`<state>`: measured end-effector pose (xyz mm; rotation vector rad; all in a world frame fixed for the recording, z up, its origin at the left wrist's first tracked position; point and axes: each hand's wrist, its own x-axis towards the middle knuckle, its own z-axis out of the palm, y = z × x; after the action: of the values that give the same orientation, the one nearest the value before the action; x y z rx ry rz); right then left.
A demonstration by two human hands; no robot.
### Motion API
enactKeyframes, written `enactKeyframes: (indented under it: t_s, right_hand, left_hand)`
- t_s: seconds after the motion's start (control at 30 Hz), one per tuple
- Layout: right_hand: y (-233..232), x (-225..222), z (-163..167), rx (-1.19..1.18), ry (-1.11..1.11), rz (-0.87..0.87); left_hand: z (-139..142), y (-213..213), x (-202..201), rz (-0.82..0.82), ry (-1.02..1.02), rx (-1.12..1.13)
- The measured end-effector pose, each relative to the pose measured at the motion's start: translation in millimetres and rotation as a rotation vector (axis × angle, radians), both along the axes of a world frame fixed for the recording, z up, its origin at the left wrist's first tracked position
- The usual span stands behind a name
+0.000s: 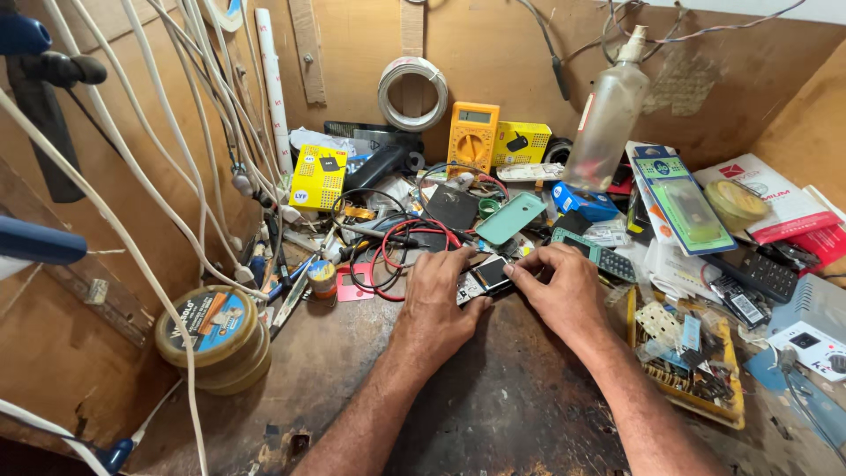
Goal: The person holds a disassembled mobile phone and repeatedly presses and adjusts a small internal component with both hands. The hands rotate the device and reposition the component several times while the phone remains open on a cluttered workbench.
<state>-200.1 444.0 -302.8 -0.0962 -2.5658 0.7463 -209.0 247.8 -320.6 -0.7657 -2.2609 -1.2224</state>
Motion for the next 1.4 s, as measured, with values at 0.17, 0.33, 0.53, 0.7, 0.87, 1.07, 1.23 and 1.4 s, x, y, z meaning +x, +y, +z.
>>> enactKeyframes:
  t_s: [0.17, 0.33, 0.53, 0.7, 0.87, 1.07, 1.23, 1.4]
  right_hand:
    - [0, 1, 2, -0.011, 0.007, 0.023]
    - [-2, 3, 2, 0.046, 0.028, 0.038]
    - [-3, 0, 0, 0.042, 0.085, 0.082]
    - [2, -3, -4, -0.070, 0.044, 0.038]
    - [7, -8, -9, -0.341, -0.077, 0.031]
    - [10, -9, -11, -0.379, -0.065, -0.039]
    - [8, -11, -4, -0.273, -0.173, -0.099]
    - [5, -12, 0, -0.324, -0.229, -0.127]
  left_hand:
    - [0, 0, 0, -0.006, -0.012, 0.001]
    - [2, 0, 0, 0.000, -0.026, -0.006]
    - [3, -1, 2, -0.007, -0.037, -0.007]
    - [1, 1, 1, -0.009, -0.036, -0.025]
    - [0, 2, 0, -0.002, -0.021, 0.005]
    - [-1, 1, 0, -0.004, -0.039, 0.001]
    - [0, 1, 0, -0.005, -0.006, 0.015]
    - [1, 1, -1, 0.003, -0.049, -0.006]
